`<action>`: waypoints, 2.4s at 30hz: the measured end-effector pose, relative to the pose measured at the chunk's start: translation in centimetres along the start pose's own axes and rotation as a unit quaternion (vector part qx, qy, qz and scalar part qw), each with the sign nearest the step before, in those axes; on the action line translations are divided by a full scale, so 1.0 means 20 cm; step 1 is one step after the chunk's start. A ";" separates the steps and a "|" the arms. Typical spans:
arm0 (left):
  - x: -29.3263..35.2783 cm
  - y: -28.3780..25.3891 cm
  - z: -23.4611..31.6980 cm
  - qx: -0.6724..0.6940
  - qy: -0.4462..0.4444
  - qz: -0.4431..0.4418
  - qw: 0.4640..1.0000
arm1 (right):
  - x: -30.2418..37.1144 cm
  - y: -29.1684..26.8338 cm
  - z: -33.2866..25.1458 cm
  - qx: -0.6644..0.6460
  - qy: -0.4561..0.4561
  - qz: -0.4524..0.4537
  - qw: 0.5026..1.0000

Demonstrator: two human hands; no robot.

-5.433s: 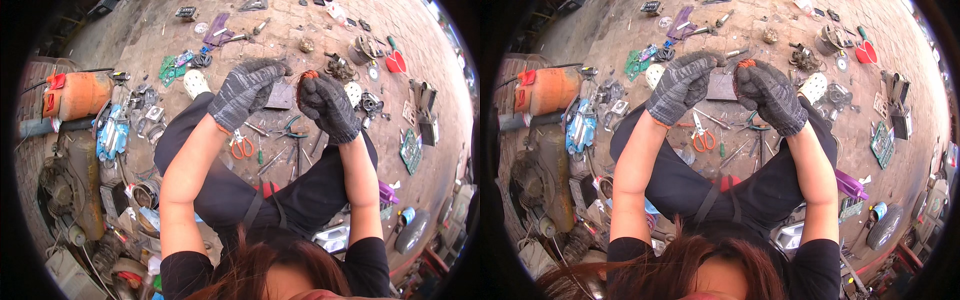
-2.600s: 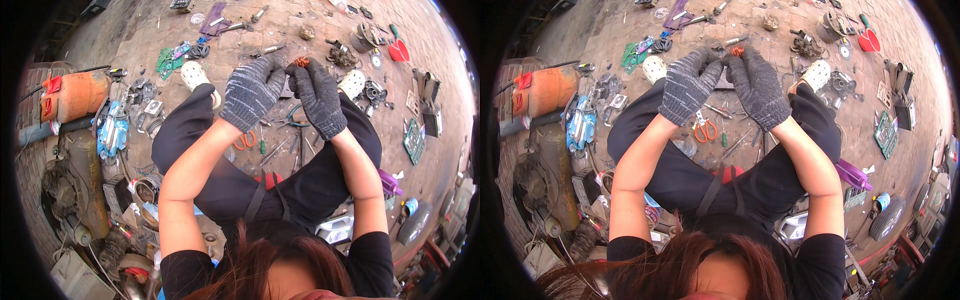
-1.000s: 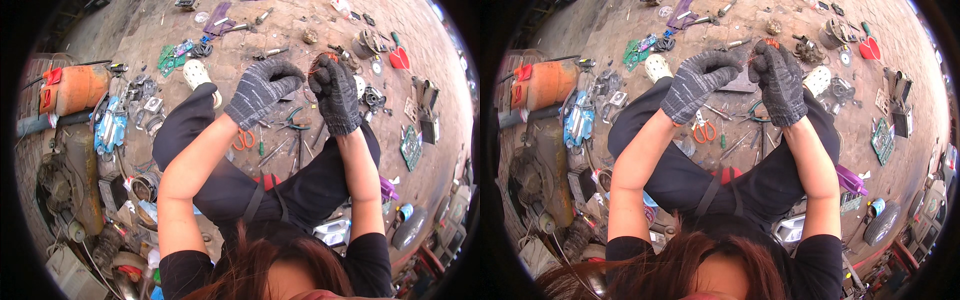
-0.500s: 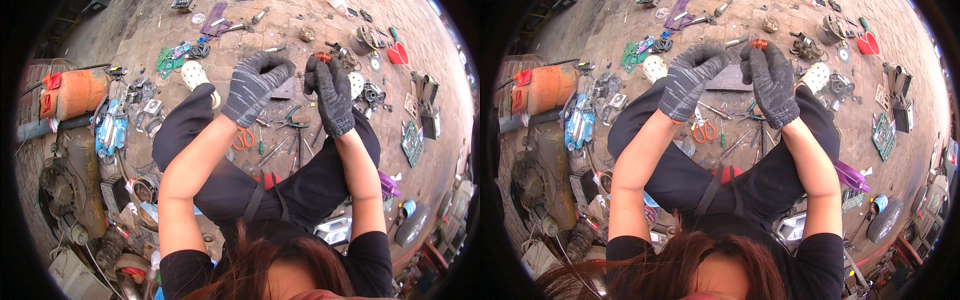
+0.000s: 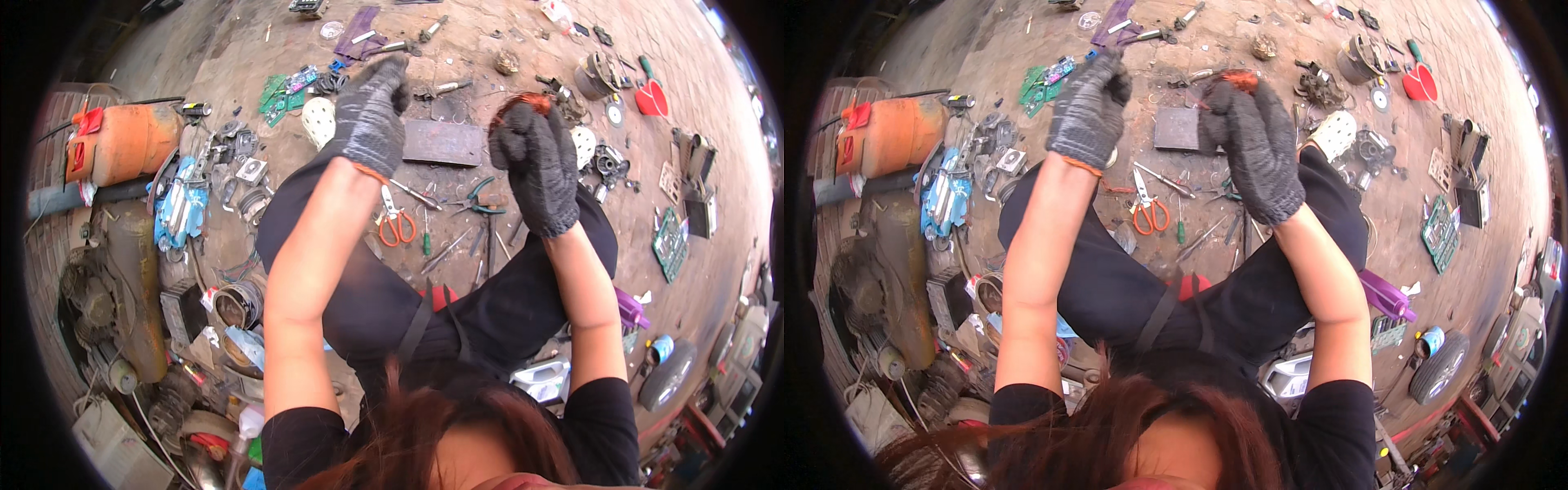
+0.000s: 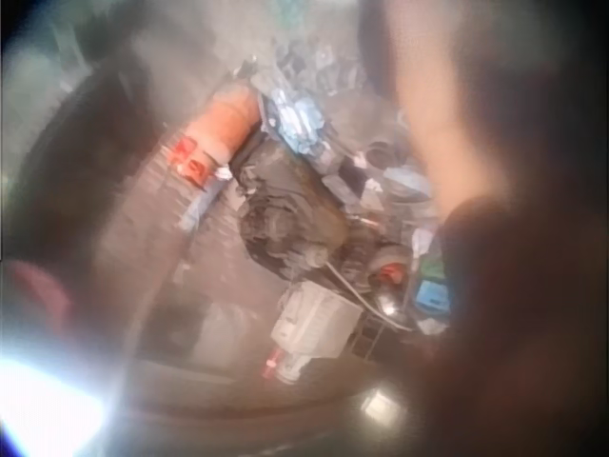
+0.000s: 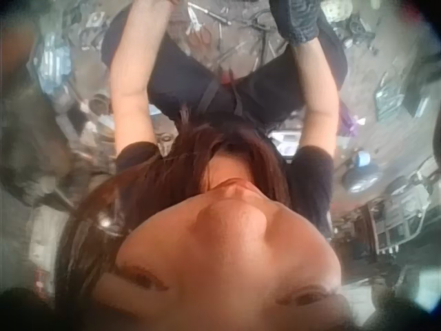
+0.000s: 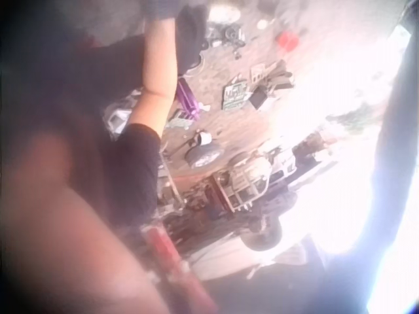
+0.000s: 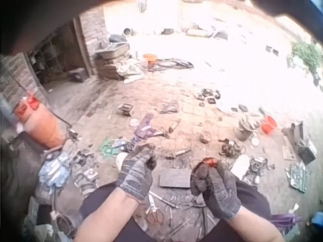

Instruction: The person sits cross-legged on the floor and winds copper wire around a cylindrical core to form a coil. They repeatedly wrap the wire by hand, occasionally adjusting the coil and picking up additional wire segments from the floor.

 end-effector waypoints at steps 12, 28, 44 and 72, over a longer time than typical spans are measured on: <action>0.12 0.12 0.13 -0.246 0.205 -0.109 0.941 | -0.04 -0.06 0.03 -0.192 0.094 0.045 0.976; 0.24 0.24 0.09 -0.543 0.414 -0.210 0.700 | -0.03 -0.15 0.05 0.385 -0.001 -0.013 0.923; 0.33 0.28 -0.02 -0.563 0.369 -0.338 0.657 | -0.05 -0.18 0.08 0.003 0.060 0.090 0.994; 0.15 0.14 0.22 -0.567 0.415 -0.246 0.668 | -0.09 -0.19 0.11 0.153 0.096 0.015 0.983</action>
Point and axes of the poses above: each hand's wrist, its own x-axis away from the middle knuckle, its own y-axis out of the palm, z = x × y, the point moved 3 cm from there along -x, towards the middle knuckle, and after that the axes turned 4 degrees about -z, right-handed, at the moved point
